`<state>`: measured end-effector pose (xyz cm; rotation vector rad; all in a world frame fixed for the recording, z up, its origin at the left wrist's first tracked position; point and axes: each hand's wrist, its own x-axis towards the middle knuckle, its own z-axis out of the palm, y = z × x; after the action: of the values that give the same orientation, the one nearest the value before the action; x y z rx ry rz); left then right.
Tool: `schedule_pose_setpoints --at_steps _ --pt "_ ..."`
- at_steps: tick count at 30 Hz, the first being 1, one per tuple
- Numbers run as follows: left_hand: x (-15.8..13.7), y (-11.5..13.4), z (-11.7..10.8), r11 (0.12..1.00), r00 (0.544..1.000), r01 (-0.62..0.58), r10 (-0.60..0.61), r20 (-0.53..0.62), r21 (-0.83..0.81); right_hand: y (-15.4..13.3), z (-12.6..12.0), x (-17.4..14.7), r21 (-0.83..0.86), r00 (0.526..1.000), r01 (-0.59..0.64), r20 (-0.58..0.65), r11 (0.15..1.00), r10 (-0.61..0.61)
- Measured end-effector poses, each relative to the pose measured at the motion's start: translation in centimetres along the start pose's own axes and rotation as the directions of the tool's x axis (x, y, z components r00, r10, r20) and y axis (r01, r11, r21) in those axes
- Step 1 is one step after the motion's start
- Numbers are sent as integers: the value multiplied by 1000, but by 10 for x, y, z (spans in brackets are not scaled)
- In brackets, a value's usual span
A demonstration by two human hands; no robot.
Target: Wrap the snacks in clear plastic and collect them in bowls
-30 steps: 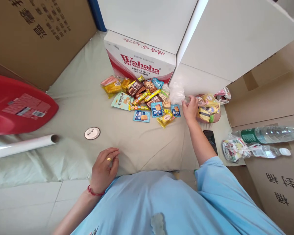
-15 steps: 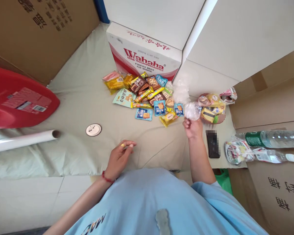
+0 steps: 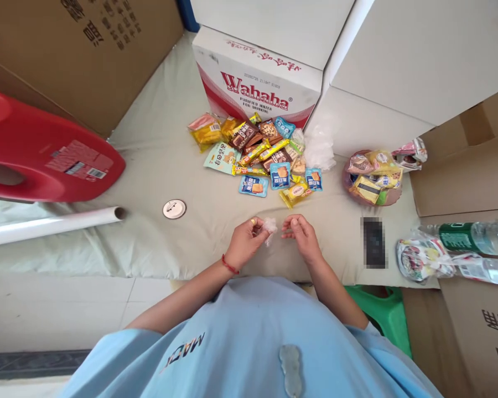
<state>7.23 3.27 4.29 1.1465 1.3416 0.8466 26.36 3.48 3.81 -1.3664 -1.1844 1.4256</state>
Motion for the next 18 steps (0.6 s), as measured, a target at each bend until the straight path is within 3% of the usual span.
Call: schedule_pose_setpoints --at_steps 2,5,8,10,13,15,18 --pt "-3 0 0 992 995 -67 74 -65 103 -2 8 0 -47 995 -32 89 998 36" --pt "-6 0 -1 994 993 -101 103 -61 38 -3 20 4 -71 996 -30 83 997 36" --pt "-5 -3 -5 987 1000 20 -24 -18 -162 -5 21 9 90 992 -119 44 989 115" --pt "-3 -6 -10 958 993 113 -120 -9 -262 -7 15 11 204 973 -224 100 953 207" --pt "2 -9 -20 931 983 151 -177 -48 -332 -8 -1 11 334 940 -337 172 880 294" --pt "5 -11 -27 916 978 159 -197 -69 -370 -6 -12 9 377 937 -349 148 858 316" --pt "7 -14 -37 887 967 168 -232 -101 -430 1 -28 5 242 952 -293 -13 925 305"
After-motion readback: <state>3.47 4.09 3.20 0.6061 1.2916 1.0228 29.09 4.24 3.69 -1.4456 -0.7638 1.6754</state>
